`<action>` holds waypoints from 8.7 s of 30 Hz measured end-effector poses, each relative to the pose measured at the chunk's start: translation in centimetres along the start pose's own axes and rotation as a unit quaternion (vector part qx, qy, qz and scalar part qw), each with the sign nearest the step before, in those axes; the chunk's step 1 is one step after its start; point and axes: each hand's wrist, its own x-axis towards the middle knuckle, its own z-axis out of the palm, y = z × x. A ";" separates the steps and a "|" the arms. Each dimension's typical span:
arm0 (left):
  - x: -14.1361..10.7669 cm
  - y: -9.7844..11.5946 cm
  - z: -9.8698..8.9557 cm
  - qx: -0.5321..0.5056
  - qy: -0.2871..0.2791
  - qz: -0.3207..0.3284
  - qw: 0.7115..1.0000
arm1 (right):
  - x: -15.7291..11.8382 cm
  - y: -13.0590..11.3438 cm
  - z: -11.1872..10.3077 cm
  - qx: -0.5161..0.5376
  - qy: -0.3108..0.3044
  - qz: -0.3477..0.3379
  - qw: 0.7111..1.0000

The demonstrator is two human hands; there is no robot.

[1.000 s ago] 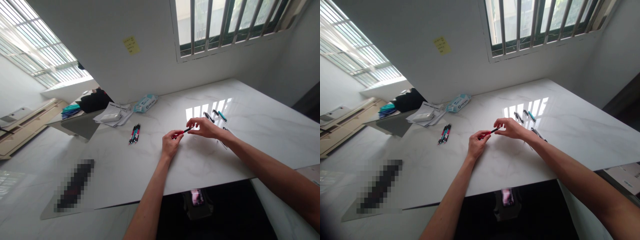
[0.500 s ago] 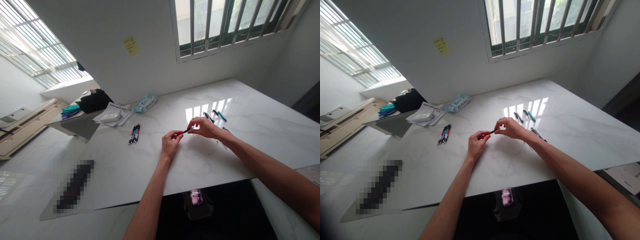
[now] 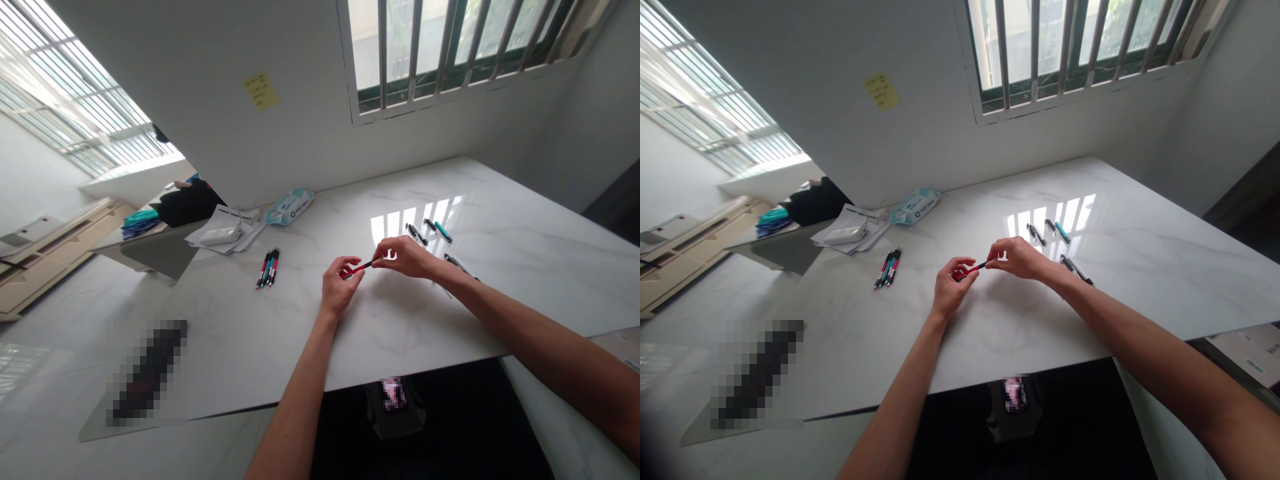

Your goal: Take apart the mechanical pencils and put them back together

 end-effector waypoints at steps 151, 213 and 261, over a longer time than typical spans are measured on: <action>5.2 2.0 4.9 0.199 -0.005 0.117 0.973 | 1.7 5.6 -2.3 0.150 0.105 0.073 0.980; 6.9 0.7 5.2 0.089 -0.002 0.059 0.994 | 3.0 5.0 -2.7 0.178 0.067 0.076 0.979; 7.6 0.9 5.2 -0.147 0.024 -0.090 0.985 | 1.2 9.2 -10.2 -0.237 0.126 0.217 0.938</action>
